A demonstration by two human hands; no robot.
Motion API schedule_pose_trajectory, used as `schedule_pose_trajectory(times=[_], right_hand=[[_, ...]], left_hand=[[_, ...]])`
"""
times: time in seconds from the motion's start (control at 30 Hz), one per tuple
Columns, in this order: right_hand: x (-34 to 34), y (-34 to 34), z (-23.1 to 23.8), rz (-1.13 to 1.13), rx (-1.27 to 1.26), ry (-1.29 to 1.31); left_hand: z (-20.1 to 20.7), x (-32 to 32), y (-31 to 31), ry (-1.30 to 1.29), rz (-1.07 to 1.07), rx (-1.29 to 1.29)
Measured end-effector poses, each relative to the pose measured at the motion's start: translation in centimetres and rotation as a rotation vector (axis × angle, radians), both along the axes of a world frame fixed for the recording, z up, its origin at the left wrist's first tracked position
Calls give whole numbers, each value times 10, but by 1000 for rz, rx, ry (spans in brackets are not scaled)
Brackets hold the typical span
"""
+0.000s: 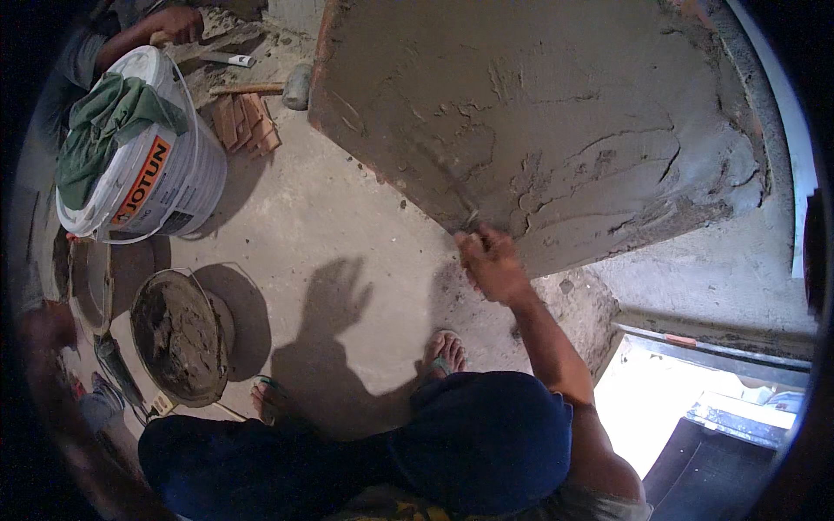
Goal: The person scoops cement from a bucket using a trowel and applies it to a wall section, smoothing the surface. They repeatedly transfer material from the bucket to the wall, working on a specific area while other workers are present in the background.
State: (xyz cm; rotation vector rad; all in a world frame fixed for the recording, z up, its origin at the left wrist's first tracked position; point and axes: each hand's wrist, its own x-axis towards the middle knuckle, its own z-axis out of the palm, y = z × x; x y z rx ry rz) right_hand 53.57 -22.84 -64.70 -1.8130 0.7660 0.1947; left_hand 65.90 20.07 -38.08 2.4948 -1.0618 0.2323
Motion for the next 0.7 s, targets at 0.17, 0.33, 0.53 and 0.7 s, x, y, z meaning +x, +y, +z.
schedule_pose_trajectory(times=[0.17,0.33,0.53,0.7], right_hand=[[-14,-21,57,-119,64,-6],[-75,-20,43,-249,-44,-210],[-114,4,-26,-121,-287,-197],[-138,-13,-76,77,-350,-63]], left_hand=[[-22,1,-95,608,-646,482],[-81,18,-96,859,-686,619],[-76,30,-92,723,-475,580],[-112,47,-115,759,-564,616]])
